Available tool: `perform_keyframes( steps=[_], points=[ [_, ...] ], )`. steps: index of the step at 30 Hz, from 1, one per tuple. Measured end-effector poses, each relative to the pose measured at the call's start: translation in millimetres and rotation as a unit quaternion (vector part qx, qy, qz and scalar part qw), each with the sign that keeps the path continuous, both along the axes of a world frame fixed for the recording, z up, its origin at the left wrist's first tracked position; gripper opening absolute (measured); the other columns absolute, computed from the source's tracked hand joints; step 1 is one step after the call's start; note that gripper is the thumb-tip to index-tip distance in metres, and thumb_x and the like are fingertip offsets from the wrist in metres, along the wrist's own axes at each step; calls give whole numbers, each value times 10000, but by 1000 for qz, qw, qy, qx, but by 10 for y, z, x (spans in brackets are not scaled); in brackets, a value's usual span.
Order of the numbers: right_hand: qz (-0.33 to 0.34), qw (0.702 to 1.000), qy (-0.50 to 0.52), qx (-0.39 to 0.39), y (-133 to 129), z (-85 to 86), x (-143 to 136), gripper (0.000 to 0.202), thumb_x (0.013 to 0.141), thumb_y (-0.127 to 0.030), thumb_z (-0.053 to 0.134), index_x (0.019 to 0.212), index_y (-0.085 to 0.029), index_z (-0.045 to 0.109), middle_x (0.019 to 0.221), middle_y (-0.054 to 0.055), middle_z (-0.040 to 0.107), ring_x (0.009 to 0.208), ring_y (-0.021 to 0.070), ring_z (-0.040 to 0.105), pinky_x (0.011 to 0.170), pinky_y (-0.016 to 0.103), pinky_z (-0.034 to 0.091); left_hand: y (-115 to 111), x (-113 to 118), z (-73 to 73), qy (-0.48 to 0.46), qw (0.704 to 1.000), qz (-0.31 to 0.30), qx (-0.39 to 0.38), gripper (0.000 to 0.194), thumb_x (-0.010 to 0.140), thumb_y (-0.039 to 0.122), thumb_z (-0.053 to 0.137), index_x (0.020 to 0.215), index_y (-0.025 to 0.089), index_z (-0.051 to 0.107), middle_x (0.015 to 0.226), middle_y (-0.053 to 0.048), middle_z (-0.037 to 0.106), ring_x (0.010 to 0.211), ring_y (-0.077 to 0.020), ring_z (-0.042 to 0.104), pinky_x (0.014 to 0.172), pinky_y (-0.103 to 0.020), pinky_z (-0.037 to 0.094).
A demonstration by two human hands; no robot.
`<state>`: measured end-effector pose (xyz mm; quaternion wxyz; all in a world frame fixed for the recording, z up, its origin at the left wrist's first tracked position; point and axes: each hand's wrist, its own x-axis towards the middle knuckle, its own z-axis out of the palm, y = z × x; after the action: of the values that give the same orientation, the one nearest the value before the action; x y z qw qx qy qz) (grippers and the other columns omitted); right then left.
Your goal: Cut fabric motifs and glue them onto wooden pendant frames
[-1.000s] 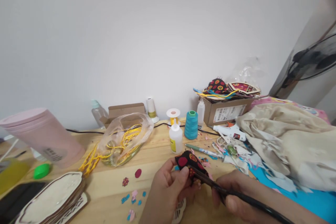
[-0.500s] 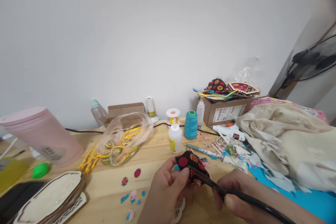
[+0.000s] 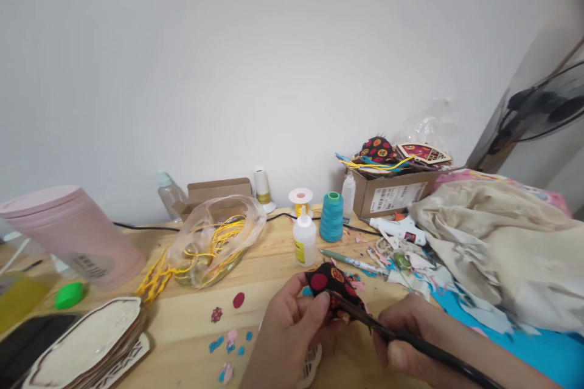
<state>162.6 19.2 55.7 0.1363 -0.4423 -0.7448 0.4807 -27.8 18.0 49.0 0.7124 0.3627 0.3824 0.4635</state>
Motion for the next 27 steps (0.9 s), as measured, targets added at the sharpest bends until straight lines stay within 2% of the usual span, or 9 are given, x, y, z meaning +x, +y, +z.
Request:
perform_keyframes(
  steps=[8, 22, 27],
  points=[
    [2, 999, 23, -32, -2, -21, -9, 542, 629, -724, 362, 533, -191, 337, 468, -66, 260, 412, 73, 212, 331, 191, 142, -17, 21, 27, 15, 1000, 12, -7, 286, 725, 229, 578, 978, 125, 500, 801, -114, 704, 720, -200, 643, 667, -302, 489],
    [20, 1000, 2, 15, -28, 27, -21, 568, 669, -738, 260, 530, -188, 302, 497, -55, 276, 433, 73, 203, 361, 208, 131, -11, 44, 11, -8, 999, 35, -7, 260, 659, 260, 640, 885, 148, 573, 773, -102, 707, 740, -221, 641, 660, -308, 494],
    [16, 1000, 4, 11, 3, -18, 9, 554, 658, -727, 318, 540, -186, 332, 489, -59, 267, 434, 74, 213, 350, 200, 138, -9, 31, 8, -21, 999, 42, -23, 261, 634, 241, 663, 861, 139, 586, 757, -106, 706, 741, -238, 641, 657, -329, 498]
  ],
)
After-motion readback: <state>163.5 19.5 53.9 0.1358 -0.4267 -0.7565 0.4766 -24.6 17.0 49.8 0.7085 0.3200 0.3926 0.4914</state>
